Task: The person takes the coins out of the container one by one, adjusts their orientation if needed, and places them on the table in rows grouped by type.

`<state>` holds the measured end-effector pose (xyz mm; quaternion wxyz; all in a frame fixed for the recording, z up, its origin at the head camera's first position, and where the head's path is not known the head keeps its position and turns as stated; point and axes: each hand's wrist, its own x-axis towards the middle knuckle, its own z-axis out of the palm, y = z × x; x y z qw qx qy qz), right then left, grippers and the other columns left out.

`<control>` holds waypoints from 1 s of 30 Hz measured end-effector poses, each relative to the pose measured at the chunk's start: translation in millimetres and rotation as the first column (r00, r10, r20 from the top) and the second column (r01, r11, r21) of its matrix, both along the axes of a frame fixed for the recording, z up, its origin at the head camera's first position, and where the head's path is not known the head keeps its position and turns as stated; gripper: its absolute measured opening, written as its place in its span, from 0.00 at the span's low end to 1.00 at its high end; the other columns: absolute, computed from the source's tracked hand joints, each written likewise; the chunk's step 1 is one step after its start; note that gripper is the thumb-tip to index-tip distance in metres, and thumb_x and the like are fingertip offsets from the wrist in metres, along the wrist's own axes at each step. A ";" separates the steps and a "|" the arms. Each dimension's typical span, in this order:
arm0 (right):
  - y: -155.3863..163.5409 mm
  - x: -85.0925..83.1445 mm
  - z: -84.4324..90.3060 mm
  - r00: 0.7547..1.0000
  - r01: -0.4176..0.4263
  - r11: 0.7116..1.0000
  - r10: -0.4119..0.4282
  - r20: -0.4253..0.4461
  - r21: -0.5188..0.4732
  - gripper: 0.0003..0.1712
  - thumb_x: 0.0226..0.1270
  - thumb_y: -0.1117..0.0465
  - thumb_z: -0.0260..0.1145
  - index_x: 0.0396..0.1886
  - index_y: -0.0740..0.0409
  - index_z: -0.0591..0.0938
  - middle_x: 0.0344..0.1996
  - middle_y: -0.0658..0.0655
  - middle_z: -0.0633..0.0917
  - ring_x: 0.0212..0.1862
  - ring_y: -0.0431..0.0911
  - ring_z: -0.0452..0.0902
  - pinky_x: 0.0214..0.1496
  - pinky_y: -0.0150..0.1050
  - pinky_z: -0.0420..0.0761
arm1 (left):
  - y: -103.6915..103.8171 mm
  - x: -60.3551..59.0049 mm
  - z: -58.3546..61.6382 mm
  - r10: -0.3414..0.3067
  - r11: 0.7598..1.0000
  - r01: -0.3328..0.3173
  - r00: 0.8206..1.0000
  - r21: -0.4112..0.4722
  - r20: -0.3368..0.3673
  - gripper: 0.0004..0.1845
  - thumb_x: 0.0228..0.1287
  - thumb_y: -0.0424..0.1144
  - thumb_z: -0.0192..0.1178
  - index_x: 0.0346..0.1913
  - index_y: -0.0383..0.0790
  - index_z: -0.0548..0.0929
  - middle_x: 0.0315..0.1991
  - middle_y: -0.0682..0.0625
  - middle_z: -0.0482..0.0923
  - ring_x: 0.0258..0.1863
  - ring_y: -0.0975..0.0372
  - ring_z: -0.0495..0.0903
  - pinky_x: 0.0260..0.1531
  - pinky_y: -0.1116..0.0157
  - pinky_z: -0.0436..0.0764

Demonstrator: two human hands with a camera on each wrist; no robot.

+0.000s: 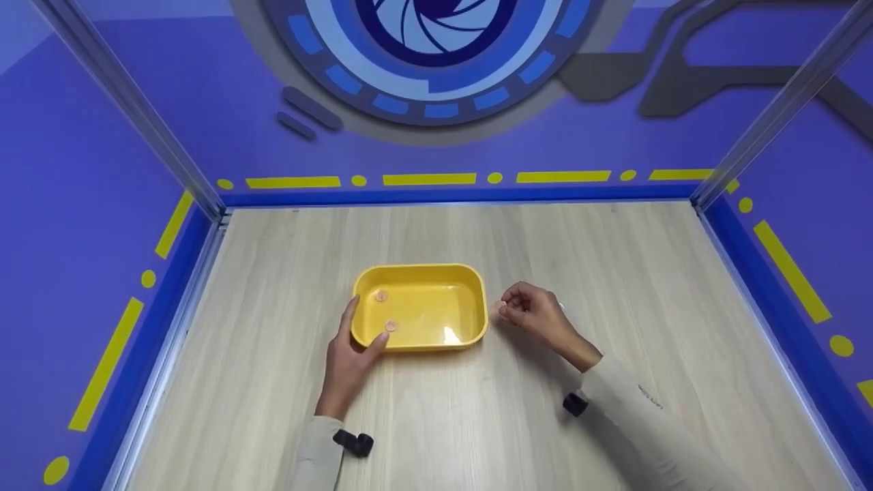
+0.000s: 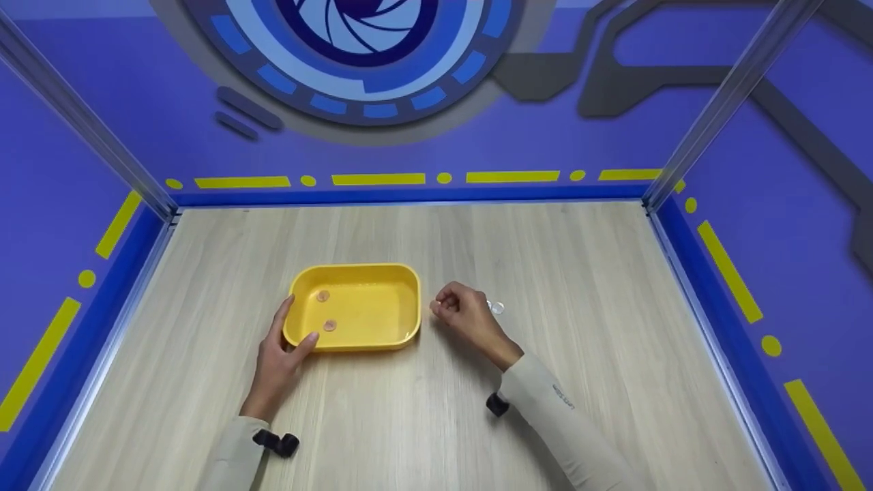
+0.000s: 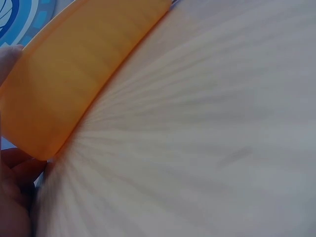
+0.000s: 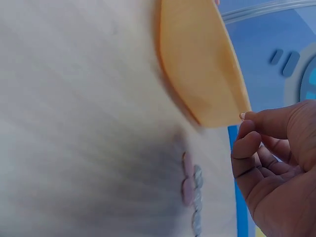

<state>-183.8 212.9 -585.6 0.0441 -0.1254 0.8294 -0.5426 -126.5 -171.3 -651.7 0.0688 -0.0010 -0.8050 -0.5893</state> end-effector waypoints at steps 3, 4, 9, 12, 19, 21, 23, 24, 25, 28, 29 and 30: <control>6.9 2.3 -5.8 1.000 0.024 1.000 -0.024 0.002 0.014 0.06 0.72 0.69 0.77 0.42 0.66 0.86 0.32 0.58 0.88 0.32 0.41 0.81 0.33 0.28 0.82 | -0.2 -0.3 -0.7 0.003 1.000 -0.003 1.000 -0.001 0.001 0.50 0.71 0.54 0.76 0.89 0.64 0.59 0.80 0.47 0.73 0.76 0.57 0.75 0.77 0.52 0.69; 9.4 3.0 -7.9 1.000 0.031 0.999 -0.031 0.004 0.014 0.06 0.72 0.69 0.77 0.42 0.66 0.86 0.32 0.58 0.88 0.32 0.41 0.81 0.33 0.28 0.82 | -0.1 0.0 -0.2 0.004 1.000 -0.004 1.000 0.000 0.002 0.50 0.71 0.54 0.76 0.89 0.65 0.59 0.80 0.47 0.73 0.75 0.58 0.75 0.77 0.52 0.69; 23.1 7.9 -17.5 0.998 0.057 0.998 -0.057 -0.012 0.023 0.07 0.71 0.69 0.78 0.42 0.67 0.86 0.32 0.59 0.88 0.32 0.41 0.79 0.31 0.28 0.79 | 0.5 0.1 0.6 0.001 1.000 -0.001 1.000 0.004 0.000 0.50 0.71 0.53 0.76 0.89 0.62 0.59 0.81 0.47 0.72 0.76 0.57 0.75 0.77 0.51 0.69; 31.4 11.5 -22.2 0.997 0.081 0.996 -0.081 -0.011 0.033 0.08 0.71 0.67 0.79 0.42 0.66 0.87 0.31 0.58 0.86 0.31 0.41 0.77 0.31 0.29 0.77 | 0.9 0.1 1.0 0.000 1.000 0.000 1.000 -0.003 -0.006 0.51 0.71 0.52 0.76 0.90 0.60 0.59 0.82 0.47 0.70 0.77 0.55 0.73 0.77 0.49 0.69; 41.5 17.3 -29.1 0.992 0.123 0.991 -0.124 0.010 0.055 0.08 0.72 0.65 0.79 0.40 0.65 0.87 0.30 0.56 0.86 0.33 0.41 0.78 0.32 0.29 0.77 | 0.5 0.4 1.0 0.007 1.000 -0.007 1.000 0.001 0.002 0.51 0.72 0.49 0.76 0.90 0.59 0.58 0.84 0.46 0.67 0.79 0.54 0.71 0.79 0.49 0.67; 43.1 18.3 -31.0 0.992 0.125 0.989 -0.126 0.009 0.075 0.08 0.73 0.65 0.78 0.40 0.64 0.87 0.31 0.55 0.86 0.33 0.41 0.78 0.33 0.29 0.77 | 0.6 0.5 1.1 0.008 1.000 -0.008 1.000 0.000 0.002 0.50 0.72 0.49 0.76 0.90 0.59 0.59 0.84 0.46 0.68 0.78 0.55 0.72 0.79 0.49 0.67; 44.6 19.3 -32.6 0.991 0.134 0.987 -0.134 0.003 0.094 0.07 0.73 0.65 0.78 0.41 0.64 0.87 0.31 0.55 0.86 0.33 0.42 0.78 0.33 0.29 0.77 | 0.6 0.4 0.9 0.008 1.000 -0.008 1.000 -0.004 0.000 0.50 0.72 0.49 0.76 0.90 0.60 0.59 0.83 0.46 0.69 0.78 0.55 0.73 0.79 0.50 0.68; 45.7 19.7 -33.8 0.991 0.136 0.985 -0.137 -0.002 0.104 0.07 0.73 0.66 0.78 0.41 0.64 0.87 0.31 0.55 0.86 0.33 0.42 0.77 0.33 0.29 0.77 | 0.6 0.3 0.6 0.009 1.000 -0.009 1.000 -0.006 -0.002 0.50 0.72 0.50 0.76 0.90 0.60 0.59 0.83 0.46 0.70 0.77 0.55 0.73 0.79 0.50 0.68; 46.5 20.1 -34.5 0.989 0.145 0.983 -0.145 -0.004 0.111 0.07 0.73 0.66 0.78 0.41 0.64 0.87 0.31 0.55 0.86 0.33 0.42 0.77 0.33 0.29 0.76 | 0.6 0.2 0.4 0.009 1.000 -0.009 1.000 -0.008 -0.003 0.50 0.72 0.50 0.76 0.90 0.60 0.59 0.82 0.46 0.70 0.77 0.55 0.73 0.78 0.50 0.68; 49.9 20.9 -36.4 0.984 0.177 0.977 -0.176 -0.022 0.117 0.06 0.73 0.67 0.77 0.40 0.64 0.87 0.32 0.56 0.86 0.33 0.42 0.78 0.33 0.29 0.76 | 0.6 0.0 0.1 0.009 1.000 -0.009 1.000 -0.013 -0.004 0.50 0.71 0.51 0.76 0.89 0.61 0.59 0.82 0.46 0.70 0.77 0.55 0.73 0.78 0.51 0.68; 51.0 21.0 -37.0 0.982 0.186 0.976 -0.184 -0.029 0.117 0.06 0.73 0.67 0.77 0.40 0.64 0.87 0.32 0.56 0.87 0.34 0.42 0.78 0.33 0.29 0.76 | 0.6 0.1 0.2 0.009 1.000 -0.009 1.000 -0.016 -0.006 0.50 0.71 0.52 0.76 0.89 0.61 0.59 0.82 0.46 0.70 0.78 0.55 0.72 0.78 0.51 0.67; 51.8 20.8 -37.6 0.981 0.195 0.974 -0.192 -0.033 0.116 0.06 0.73 0.67 0.78 0.40 0.64 0.87 0.32 0.56 0.87 0.34 0.42 0.78 0.33 0.29 0.77 | 0.5 0.1 0.5 0.009 1.000 -0.009 1.000 -0.019 -0.009 0.50 0.71 0.52 0.76 0.90 0.61 0.59 0.82 0.46 0.70 0.78 0.55 0.72 0.79 0.51 0.67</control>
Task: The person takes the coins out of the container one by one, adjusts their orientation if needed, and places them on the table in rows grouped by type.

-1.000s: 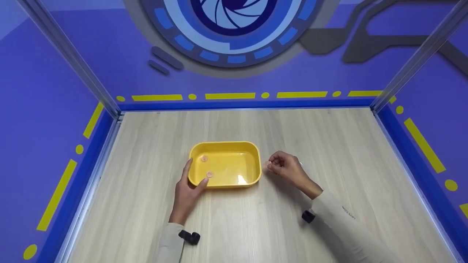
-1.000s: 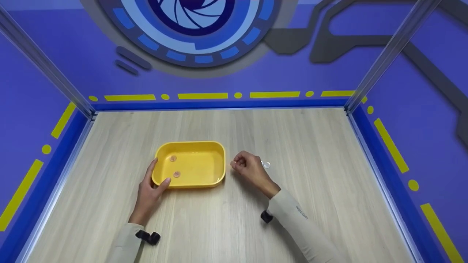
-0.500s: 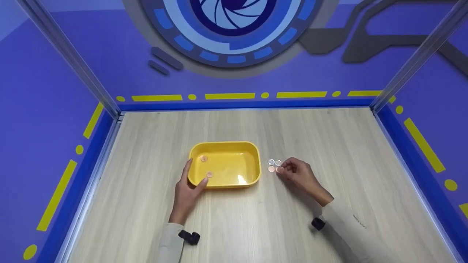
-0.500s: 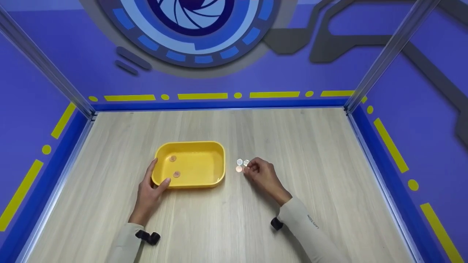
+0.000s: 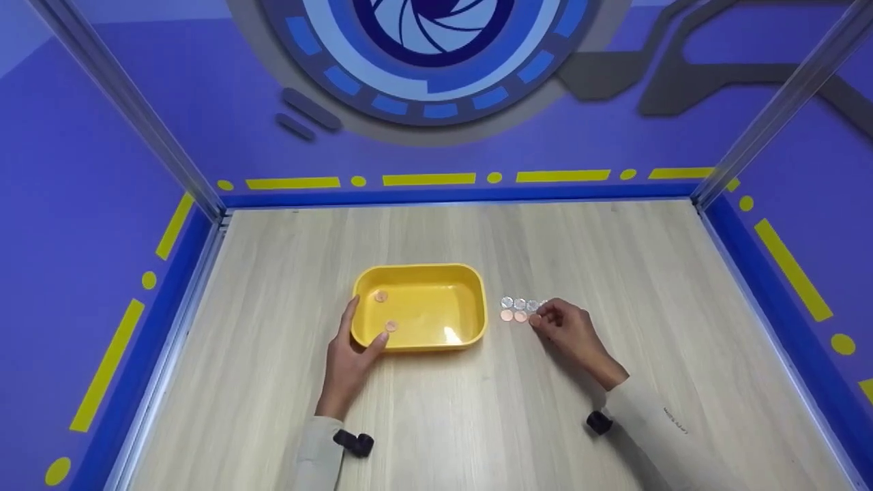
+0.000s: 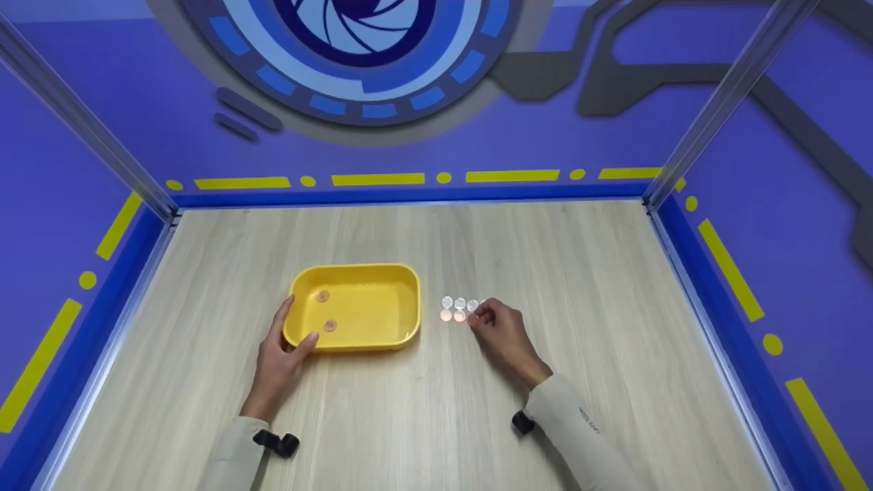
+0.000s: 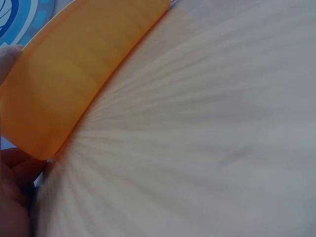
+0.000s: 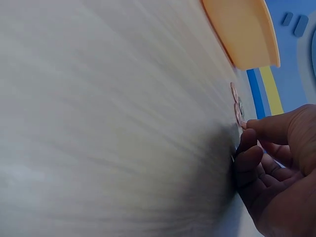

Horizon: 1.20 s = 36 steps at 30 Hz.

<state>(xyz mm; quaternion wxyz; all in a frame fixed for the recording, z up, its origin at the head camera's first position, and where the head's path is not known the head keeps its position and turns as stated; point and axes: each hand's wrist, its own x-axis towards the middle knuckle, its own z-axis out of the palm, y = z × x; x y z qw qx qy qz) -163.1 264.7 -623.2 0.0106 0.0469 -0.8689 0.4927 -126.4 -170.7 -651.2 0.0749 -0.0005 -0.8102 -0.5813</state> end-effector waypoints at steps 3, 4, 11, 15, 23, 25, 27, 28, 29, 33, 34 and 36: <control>2.1 -0.1 -2.9 1.000 0.028 1.000 -0.028 -0.003 0.004 0.06 0.74 0.66 0.77 0.41 0.64 0.88 0.33 0.57 0.88 0.34 0.43 0.80 0.34 0.29 0.77 | 0.2 0.6 0.1 -0.003 1.000 0.003 1.000 0.002 -0.001 0.51 0.71 0.53 0.76 0.90 0.60 0.58 0.83 0.46 0.69 0.78 0.54 0.72 0.79 0.51 0.68; 2.6 -0.2 -3.7 0.999 0.034 0.999 -0.034 -0.001 0.009 0.05 0.74 0.66 0.77 0.41 0.63 0.88 0.33 0.57 0.88 0.34 0.43 0.80 0.34 0.29 0.78 | 0.3 0.7 0.1 -0.004 1.000 0.004 1.000 0.002 -0.003 0.51 0.71 0.53 0.76 0.90 0.59 0.58 0.83 0.46 0.69 0.78 0.54 0.72 0.78 0.51 0.68; 1.1 -1.0 -7.1 0.999 0.045 0.997 -0.044 -0.016 0.057 0.05 0.77 0.65 0.74 0.44 0.62 0.87 0.34 0.55 0.88 0.35 0.46 0.80 0.34 0.31 0.78 | 0.5 0.4 -0.1 -0.014 0.999 0.014 1.000 0.043 -0.002 0.51 0.71 0.51 0.77 0.90 0.59 0.59 0.83 0.48 0.68 0.78 0.56 0.72 0.79 0.51 0.67; -0.5 -1.6 -9.4 0.997 0.049 0.995 -0.044 -0.057 0.086 0.03 0.75 0.67 0.76 0.42 0.63 0.88 0.34 0.55 0.87 0.36 0.46 0.79 0.36 0.32 0.77 | 0.3 0.8 -0.3 -0.010 0.998 0.010 1.000 0.059 0.002 0.50 0.71 0.48 0.77 0.89 0.58 0.60 0.84 0.48 0.68 0.79 0.55 0.71 0.79 0.50 0.66; -2.8 -0.3 -10.5 0.995 0.065 0.990 -0.054 -0.088 0.122 0.05 0.71 0.70 0.77 0.44 0.65 0.90 0.36 0.55 0.87 0.39 0.46 0.80 0.42 0.35 0.78 | 0.3 0.6 -0.6 -0.018 0.999 0.018 1.000 0.051 -0.006 0.50 0.71 0.49 0.76 0.89 0.59 0.60 0.83 0.47 0.68 0.79 0.55 0.71 0.79 0.50 0.67; -3.5 -0.8 -8.7 0.995 0.073 0.991 -0.065 -0.072 0.111 0.05 0.71 0.69 0.77 0.44 0.64 0.90 0.36 0.55 0.87 0.39 0.47 0.80 0.42 0.34 0.78 | 0.3 -0.2 -0.5 -0.019 0.999 0.020 1.000 0.043 -0.009 0.50 0.72 0.49 0.76 0.90 0.59 0.59 0.84 0.47 0.67 0.80 0.55 0.70 0.80 0.50 0.66; -4.9 -2.0 -6.7 0.995 0.076 0.992 -0.070 -0.065 0.098 0.05 0.72 0.69 0.77 0.45 0.64 0.90 0.36 0.55 0.88 0.39 0.46 0.81 0.42 0.34 0.78 | 0.3 -0.8 -0.1 -0.019 0.999 0.020 1.000 0.035 -0.014 0.51 0.72 0.50 0.76 0.90 0.59 0.59 0.84 0.47 0.67 0.80 0.55 0.70 0.80 0.50 0.66; -6.0 -3.0 -5.7 0.995 0.076 0.993 -0.070 -0.067 0.092 0.06 0.71 0.69 0.77 0.45 0.64 0.90 0.36 0.56 0.88 0.39 0.46 0.81 0.42 0.33 0.78 | 0.2 -0.9 -0.2 -0.017 0.999 0.018 1.000 0.031 -0.014 0.51 0.71 0.50 0.76 0.90 0.59 0.59 0.84 0.48 0.67 0.80 0.55 0.70 0.80 0.50 0.66; -7.4 -3.8 -4.2 0.995 0.075 0.994 -0.070 -0.064 0.081 0.06 0.72 0.69 0.77 0.45 0.65 0.90 0.36 0.56 0.88 0.39 0.46 0.81 0.42 0.33 0.78 | 0.0 -0.9 -0.3 -0.016 1.000 0.016 1.000 0.027 -0.018 0.51 0.71 0.50 0.76 0.90 0.59 0.58 0.84 0.48 0.68 0.80 0.55 0.70 0.79 0.49 0.66; -15.0 -7.5 3.6 0.996 0.055 0.997 -0.051 -0.066 0.045 0.07 0.72 0.69 0.76 0.47 0.66 0.90 0.35 0.56 0.89 0.36 0.44 0.81 0.36 0.31 0.79 | -0.2 -1.0 -1.6 -0.013 1.000 0.014 1.000 0.025 -0.021 0.50 0.71 0.50 0.76 0.89 0.58 0.60 0.83 0.47 0.69 0.79 0.55 0.71 0.79 0.50 0.66; -17.5 -8.6 6.4 0.997 0.042 0.999 -0.040 -0.064 0.033 0.07 0.72 0.69 0.76 0.47 0.67 0.90 0.35 0.57 0.89 0.35 0.45 0.81 0.34 0.31 0.79 | -0.3 -0.9 -1.9 -0.012 1.000 0.012 1.000 0.025 -0.019 0.50 0.71 0.50 0.76 0.89 0.58 0.60 0.83 0.47 0.69 0.79 0.55 0.71 0.79 0.50 0.66; -23.5 -11.0 13.1 0.998 0.022 1.000 -0.021 -0.061 0.013 0.07 0.73 0.69 0.75 0.47 0.66 0.90 0.35 0.57 0.89 0.33 0.45 0.81 0.30 0.30 0.79 | -0.4 -0.7 -2.0 -0.014 0.999 0.014 1.000 0.031 -0.019 0.50 0.71 0.50 0.76 0.89 0.57 0.61 0.83 0.46 0.69 0.79 0.54 0.72 0.79 0.52 0.67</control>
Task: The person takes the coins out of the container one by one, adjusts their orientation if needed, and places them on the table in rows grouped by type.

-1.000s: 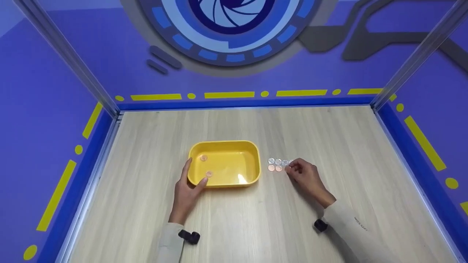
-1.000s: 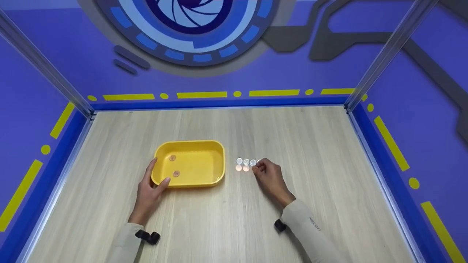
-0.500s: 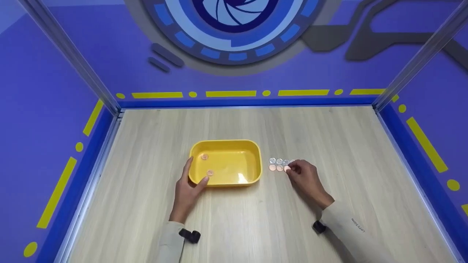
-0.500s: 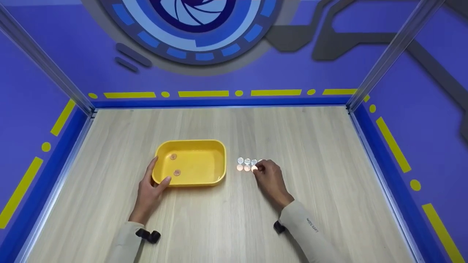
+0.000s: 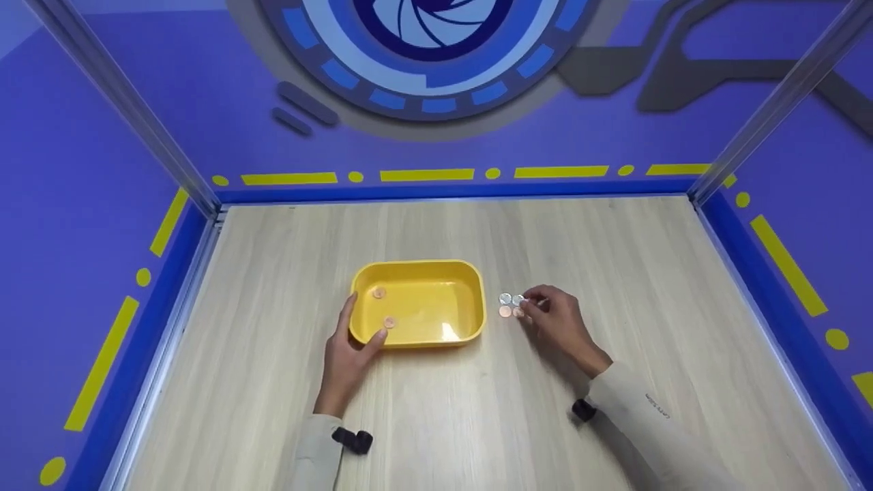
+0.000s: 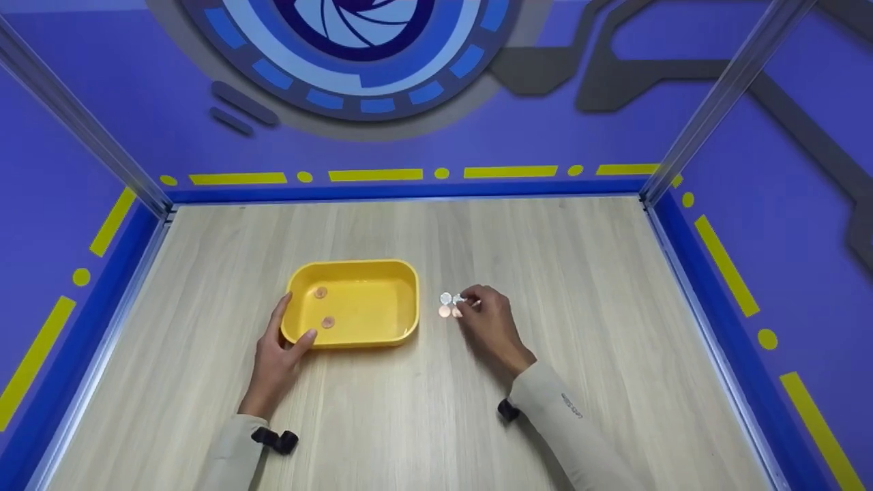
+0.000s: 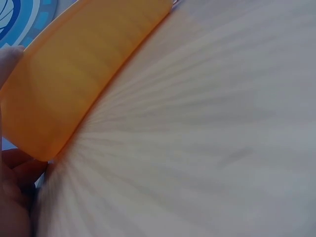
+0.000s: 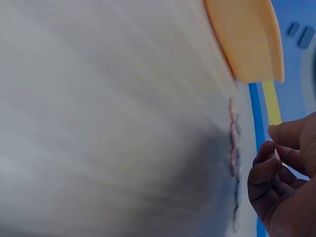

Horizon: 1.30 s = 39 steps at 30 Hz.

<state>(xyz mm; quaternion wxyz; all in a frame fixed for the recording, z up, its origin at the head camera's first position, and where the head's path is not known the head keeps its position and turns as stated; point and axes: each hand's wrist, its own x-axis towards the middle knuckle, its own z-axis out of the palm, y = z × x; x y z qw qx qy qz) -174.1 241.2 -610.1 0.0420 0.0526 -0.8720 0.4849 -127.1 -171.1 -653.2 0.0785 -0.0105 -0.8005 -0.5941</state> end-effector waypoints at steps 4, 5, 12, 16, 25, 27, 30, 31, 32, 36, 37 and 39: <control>-13.7 -7.0 11.3 0.998 -0.047 0.999 0.046 -0.033 -0.026 0.07 0.74 0.69 0.74 0.47 0.68 0.90 0.35 0.57 0.89 0.32 0.47 0.82 0.31 0.30 0.79 | -0.2 0.2 0.6 -0.003 1.000 0.003 1.000 0.007 -0.003 0.50 0.71 0.50 0.77 0.89 0.57 0.61 0.82 0.45 0.70 0.77 0.54 0.73 0.77 0.54 0.68; -17.5 -9.2 13.7 0.997 -0.057 0.998 0.056 -0.043 -0.027 0.07 0.73 0.70 0.75 0.47 0.68 0.90 0.35 0.57 0.89 0.32 0.47 0.82 0.32 0.29 0.79 | -0.1 0.5 0.7 -0.005 1.000 0.005 1.000 0.008 -0.005 0.50 0.71 0.50 0.76 0.89 0.57 0.60 0.82 0.45 0.70 0.77 0.54 0.73 0.77 0.54 0.68; -45.3 -22.7 28.3 0.982 -0.185 0.982 0.183 -0.037 -0.042 0.07 0.76 0.69 0.74 0.48 0.69 0.90 0.35 0.58 0.89 0.28 0.54 0.84 0.29 0.29 0.80 | 0.3 2.3 1.1 -0.003 1.000 0.004 1.000 -0.011 0.003 0.51 0.71 0.51 0.76 0.90 0.57 0.59 0.82 0.45 0.70 0.77 0.54 0.74 0.77 0.49 0.70; -63.2 -30.1 35.4 0.960 -0.269 0.963 0.269 -0.077 0.014 0.08 0.76 0.68 0.74 0.48 0.69 0.90 0.38 0.58 0.90 0.34 0.48 0.84 0.36 0.31 0.83 | -0.5 4.2 0.5 0.006 1.000 -0.006 1.000 -0.007 0.023 0.50 0.71 0.50 0.77 0.89 0.59 0.59 0.82 0.46 0.70 0.77 0.55 0.74 0.77 0.50 0.69; -96.1 -44.1 45.4 0.930 -0.336 0.938 0.345 -0.124 0.089 0.05 0.75 0.67 0.75 0.46 0.64 0.91 0.40 0.58 0.91 0.37 0.46 0.83 0.42 0.36 0.84 | -1.4 2.8 1.6 0.003 1.000 -0.002 1.000 -0.017 0.018 0.50 0.72 0.50 0.76 0.89 0.58 0.59 0.82 0.45 0.69 0.76 0.53 0.74 0.77 0.48 0.70; -103.0 -46.3 46.8 0.925 -0.350 0.931 0.361 -0.118 0.103 0.06 0.75 0.66 0.75 0.46 0.64 0.91 0.40 0.58 0.91 0.37 0.45 0.83 0.41 0.36 0.84 | -2.0 3.4 0.3 0.006 1.000 -0.006 1.000 -0.015 0.017 0.50 0.72 0.49 0.76 0.89 0.58 0.60 0.82 0.44 0.70 0.76 0.52 0.75 0.77 0.47 0.70; -112.1 -49.3 47.7 0.914 -0.381 0.918 0.392 -0.104 0.113 0.07 0.76 0.66 0.74 0.47 0.65 0.91 0.40 0.58 0.91 0.38 0.46 0.83 0.42 0.37 0.84 | -2.6 3.7 -0.2 0.006 1.000 -0.006 1.000 -0.008 0.014 0.49 0.72 0.48 0.76 0.89 0.57 0.60 0.81 0.43 0.71 0.76 0.52 0.75 0.77 0.46 0.69; -114.7 -50.0 47.8 0.910 -0.392 0.913 0.404 -0.099 0.116 0.07 0.76 0.66 0.74 0.48 0.66 0.91 0.40 0.58 0.91 0.38 0.46 0.84 0.42 0.37 0.84 | -2.5 3.6 -0.1 0.005 1.000 -0.005 1.000 -0.008 0.015 0.49 0.72 0.49 0.76 0.89 0.57 0.60 0.81 0.43 0.71 0.76 0.52 0.75 0.77 0.46 0.69; -117.3 -50.7 47.7 0.906 -0.403 0.907 0.414 -0.089 0.121 0.08 0.76 0.66 0.74 0.48 0.67 0.91 0.40 0.58 0.91 0.39 0.47 0.84 0.43 0.38 0.85 | -2.4 3.6 0.5 0.005 1.000 -0.004 1.000 -0.011 0.018 0.49 0.72 0.49 0.76 0.89 0.57 0.60 0.81 0.43 0.71 0.76 0.52 0.75 0.77 0.46 0.69; -126.5 -53.3 45.6 0.887 -0.447 0.878 0.460 -0.045 0.168 0.09 0.76 0.67 0.73 0.49 0.69 0.90 0.41 0.59 0.91 0.40 0.47 0.85 0.44 0.39 0.85 | -1.1 2.9 1.9 0.009 1.000 -0.008 0.999 -0.029 0.034 0.50 0.72 0.50 0.76 0.89 0.58 0.60 0.83 0.46 0.69 0.77 0.54 0.73 0.78 0.49 0.68; -128.9 -53.8 45.3 0.882 -0.458 0.870 0.471 -0.031 0.183 0.09 0.76 0.67 0.73 0.49 0.69 0.90 0.41 0.59 0.91 0.40 0.47 0.85 0.44 0.39 0.85 | -0.7 2.7 2.2 0.013 0.999 -0.011 0.999 -0.035 0.036 0.50 0.72 0.51 0.76 0.89 0.58 0.60 0.83 0.47 0.69 0.77 0.55 0.73 0.78 0.49 0.68; -133.2 -54.8 44.1 0.868 -0.483 0.848 0.496 -0.006 0.218 0.10 0.75 0.67 0.74 0.50 0.70 0.90 0.41 0.59 0.91 0.40 0.46 0.84 0.44 0.39 0.86 | 0.1 2.0 1.9 0.014 0.999 -0.013 0.999 -0.037 0.033 0.50 0.71 0.50 0.76 0.89 0.57 0.60 0.83 0.47 0.68 0.78 0.54 0.72 0.78 0.49 0.67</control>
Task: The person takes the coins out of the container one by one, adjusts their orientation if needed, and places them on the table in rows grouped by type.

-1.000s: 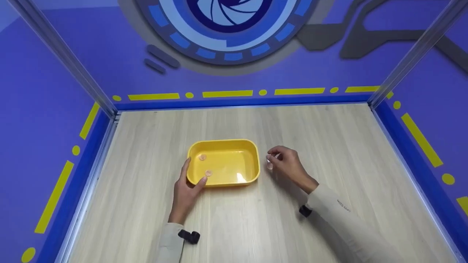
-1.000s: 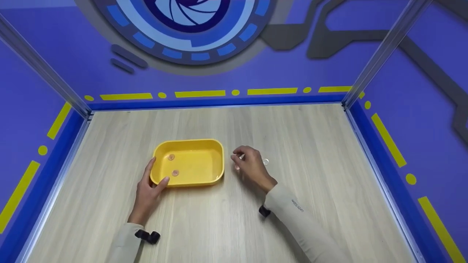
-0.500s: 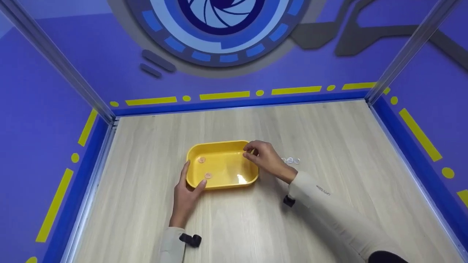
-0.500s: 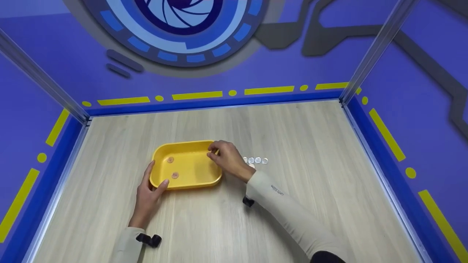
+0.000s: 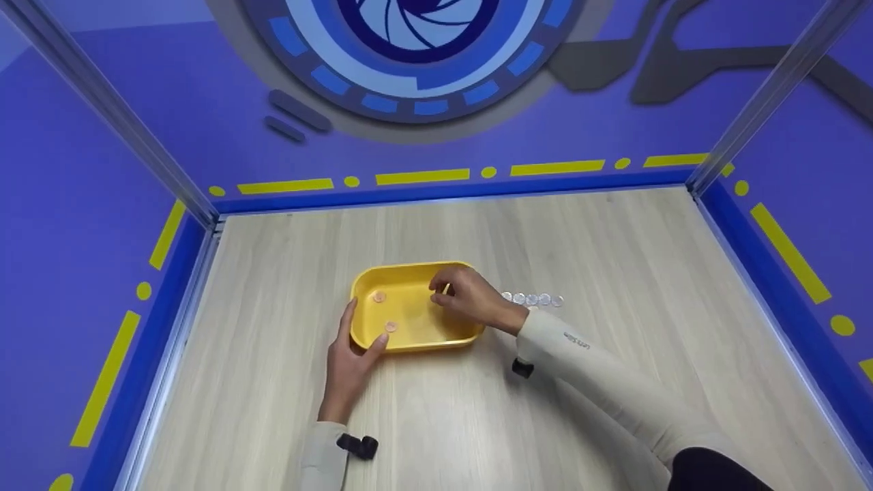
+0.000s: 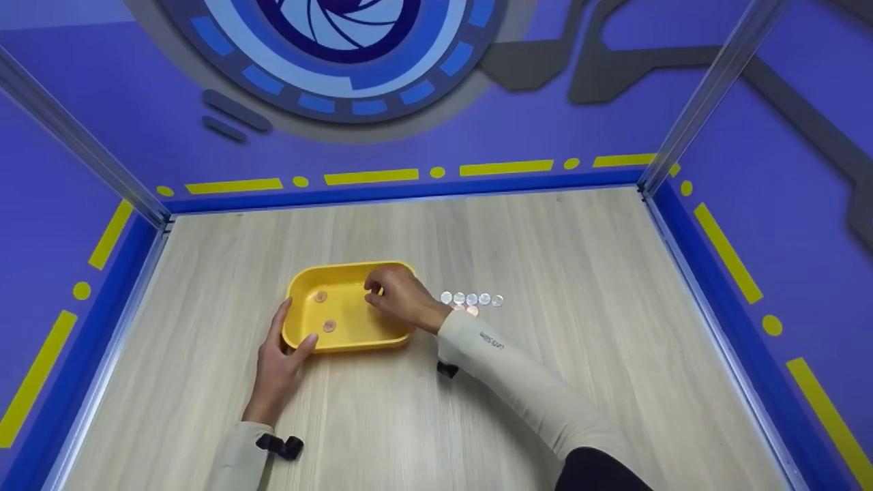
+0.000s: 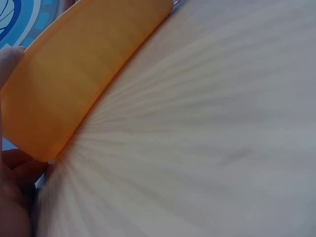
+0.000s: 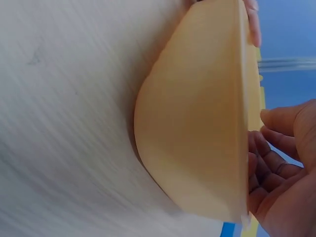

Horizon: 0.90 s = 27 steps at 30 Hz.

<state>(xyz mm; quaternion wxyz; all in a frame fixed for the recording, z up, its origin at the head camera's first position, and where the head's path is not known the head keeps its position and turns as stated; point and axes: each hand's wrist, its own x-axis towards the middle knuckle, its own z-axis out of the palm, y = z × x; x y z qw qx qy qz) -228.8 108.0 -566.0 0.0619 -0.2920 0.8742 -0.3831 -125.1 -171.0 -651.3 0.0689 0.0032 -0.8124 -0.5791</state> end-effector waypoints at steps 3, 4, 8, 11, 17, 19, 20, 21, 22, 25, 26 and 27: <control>-6.1 -0.2 -1.2 0.999 -0.048 0.997 0.048 0.009 0.063 0.10 0.75 0.67 0.73 0.50 0.69 0.90 0.40 0.59 0.92 0.40 0.46 0.84 0.45 0.41 0.86 | 0.9 -0.4 -0.3 0.000 1.000 0.001 1.000 0.004 -0.012 0.51 0.71 0.50 0.77 0.89 0.56 0.60 0.83 0.46 0.69 0.77 0.53 0.73 0.78 0.49 0.68; -7.7 -0.2 -2.0 0.998 -0.065 0.994 0.064 0.010 0.083 0.10 0.75 0.67 0.73 0.50 0.69 0.91 0.40 0.59 0.92 0.40 0.47 0.84 0.46 0.42 0.86 | 1.2 -0.4 0.2 -0.002 1.000 0.002 1.000 0.009 -0.013 0.51 0.71 0.49 0.77 0.90 0.56 0.60 0.83 0.46 0.69 0.77 0.53 0.73 0.78 0.49 0.68; -12.0 -0.4 -5.1 0.992 -0.125 0.981 0.124 0.016 0.147 0.09 0.74 0.67 0.72 0.50 0.67 0.91 0.41 0.58 0.91 0.42 0.47 0.84 0.50 0.44 0.87 | 1.7 -0.5 0.9 -0.009 1.000 0.010 1.000 0.029 -0.009 0.51 0.71 0.50 0.77 0.90 0.58 0.59 0.83 0.47 0.69 0.77 0.54 0.73 0.78 0.49 0.68; -14.4 -1.3 -6.5 0.985 -0.173 0.968 0.174 0.014 0.184 0.10 0.75 0.67 0.72 0.51 0.66 0.91 0.43 0.59 0.91 0.44 0.48 0.84 0.52 0.45 0.88 | 1.7 -0.3 1.4 -0.017 0.999 0.018 1.000 0.041 -0.010 0.51 0.71 0.50 0.77 0.89 0.59 0.59 0.83 0.46 0.69 0.77 0.55 0.73 0.78 0.51 0.68; -22.7 -4.5 -3.4 0.968 -0.250 0.930 0.249 0.040 0.268 0.13 0.78 0.63 0.72 0.56 0.63 0.91 0.47 0.58 0.91 0.46 0.47 0.83 0.55 0.45 0.86 | 2.2 -0.5 1.2 -0.011 0.998 0.012 1.000 0.055 -0.020 0.50 0.70 0.45 0.78 0.89 0.54 0.62 0.81 0.42 0.71 0.75 0.51 0.75 0.77 0.48 0.70; -26.7 -7.6 -1.9 0.959 -0.284 0.912 0.276 0.069 0.296 0.14 0.78 0.63 0.72 0.58 0.63 0.90 0.48 0.58 0.90 0.48 0.47 0.82 0.57 0.44 0.86 | 1.4 -0.6 0.2 -0.013 0.998 0.015 0.999 0.054 -0.030 0.49 0.70 0.46 0.78 0.88 0.56 0.62 0.81 0.43 0.72 0.75 0.52 0.75 0.76 0.47 0.70; -28.7 -9.6 -1.3 0.952 -0.304 0.901 0.293 0.083 0.310 0.15 0.78 0.63 0.72 0.59 0.63 0.90 0.49 0.57 0.90 0.48 0.46 0.82 0.58 0.44 0.86 | 1.5 -0.5 0.3 -0.013 0.999 0.015 1.000 0.048 -0.028 0.49 0.70 0.47 0.78 0.88 0.56 0.62 0.81 0.44 0.72 0.75 0.53 0.76 0.76 0.48 0.70; -30.9 -11.6 -0.7 0.946 -0.325 0.888 0.311 0.093 0.326 0.16 0.78 0.63 0.72 0.60 0.63 0.89 0.49 0.58 0.90 0.48 0.46 0.82 0.58 0.43 0.85 | 1.5 -0.7 0.0 -0.014 0.999 0.015 1.000 0.048 -0.027 0.49 0.70 0.47 0.78 0.88 0.56 0.62 0.80 0.44 0.72 0.74 0.53 0.76 0.76 0.48 0.70; -33.2 -13.5 -0.1 0.939 -0.344 0.874 0.329 0.103 0.342 0.17 0.77 0.63 0.72 0.61 0.63 0.89 0.49 0.58 0.89 0.48 0.46 0.81 0.58 0.43 0.85 | 1.6 -0.7 0.0 -0.015 0.999 0.016 1.000 0.049 -0.026 0.49 0.70 0.47 0.78 0.88 0.55 0.62 0.80 0.44 0.73 0.74 0.54 0.76 0.76 0.48 0.70; -40.4 -18.3 1.5 0.921 -0.390 0.842 0.364 0.140 0.374 0.19 0.76 0.61 0.74 0.62 0.62 0.89 0.50 0.58 0.88 0.48 0.46 0.80 0.58 0.43 0.84 | 1.2 -1.2 0.0 -0.017 0.998 0.018 1.000 0.059 -0.020 0.49 0.70 0.45 0.77 0.89 0.54 0.62 0.80 0.43 0.73 0.73 0.53 0.77 0.75 0.46 0.72; -42.8 -19.7 1.5 0.916 -0.401 0.835 0.374 0.147 0.377 0.20 0.75 0.60 0.75 0.63 0.62 0.89 0.50 0.58 0.88 0.48 0.46 0.79 0.58 0.43 0.83 | 1.2 -1.5 0.3 -0.016 0.998 0.018 1.000 0.064 -0.019 0.50 0.70 0.43 0.77 0.89 0.53 0.61 0.79 0.43 0.73 0.72 0.52 0.78 0.74 0.46 0.72; -45.1 -21.0 1.4 0.912 -0.410 0.829 0.381 0.155 0.381 0.21 0.75 0.59 0.76 0.63 0.61 0.88 0.51 0.58 0.88 0.49 0.46 0.79 0.58 0.43 0.83 | 0.9 -1.8 0.2 -0.017 0.997 0.018 1.000 0.071 -0.019 0.50 0.70 0.42 0.77 0.89 0.52 0.61 0.79 0.42 0.73 0.72 0.51 0.78 0.74 0.45 0.73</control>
